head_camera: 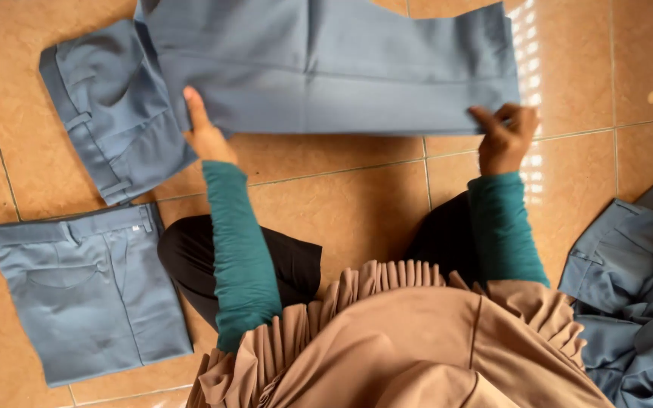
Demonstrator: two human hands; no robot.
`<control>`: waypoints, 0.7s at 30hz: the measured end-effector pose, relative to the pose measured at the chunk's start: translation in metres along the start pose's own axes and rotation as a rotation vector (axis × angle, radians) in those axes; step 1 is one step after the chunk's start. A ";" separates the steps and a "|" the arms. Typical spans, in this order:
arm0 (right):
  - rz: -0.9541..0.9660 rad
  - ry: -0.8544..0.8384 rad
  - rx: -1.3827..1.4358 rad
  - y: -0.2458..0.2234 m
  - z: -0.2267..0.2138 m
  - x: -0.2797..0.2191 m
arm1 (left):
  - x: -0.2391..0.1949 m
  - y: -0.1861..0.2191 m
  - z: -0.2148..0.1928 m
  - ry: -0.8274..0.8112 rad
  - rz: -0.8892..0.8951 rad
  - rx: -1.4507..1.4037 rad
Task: The person sits on a tiled floor and folds a pair of light blue trousers by hand. They smooth the fabric, fold the legs together, and then fold the garment into a compact rectangle, placing it aside before repeating the process with another pair.
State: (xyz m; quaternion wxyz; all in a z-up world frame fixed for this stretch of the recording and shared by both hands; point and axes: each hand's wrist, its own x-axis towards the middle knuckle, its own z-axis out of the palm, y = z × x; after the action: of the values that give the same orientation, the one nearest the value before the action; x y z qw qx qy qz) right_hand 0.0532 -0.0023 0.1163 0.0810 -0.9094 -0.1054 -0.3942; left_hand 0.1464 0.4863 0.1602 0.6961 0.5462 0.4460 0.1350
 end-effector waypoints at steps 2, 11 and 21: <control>-0.046 -0.026 0.036 -0.010 0.024 -0.056 | 0.080 -0.089 -0.057 -0.013 0.002 0.063; 0.146 -0.966 -0.061 -0.078 0.039 -0.109 | 0.171 -0.150 -0.115 0.383 -0.188 0.245; 0.849 -0.680 0.311 -0.033 0.112 -0.136 | 0.035 -0.124 -0.087 -0.012 0.853 0.589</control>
State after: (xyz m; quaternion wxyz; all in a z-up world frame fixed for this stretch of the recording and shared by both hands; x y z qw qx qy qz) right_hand 0.0319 0.0376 -0.0571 0.3271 -0.9251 0.1927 0.0083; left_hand 0.0622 0.5201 0.0344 0.3983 0.8530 0.1988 0.2725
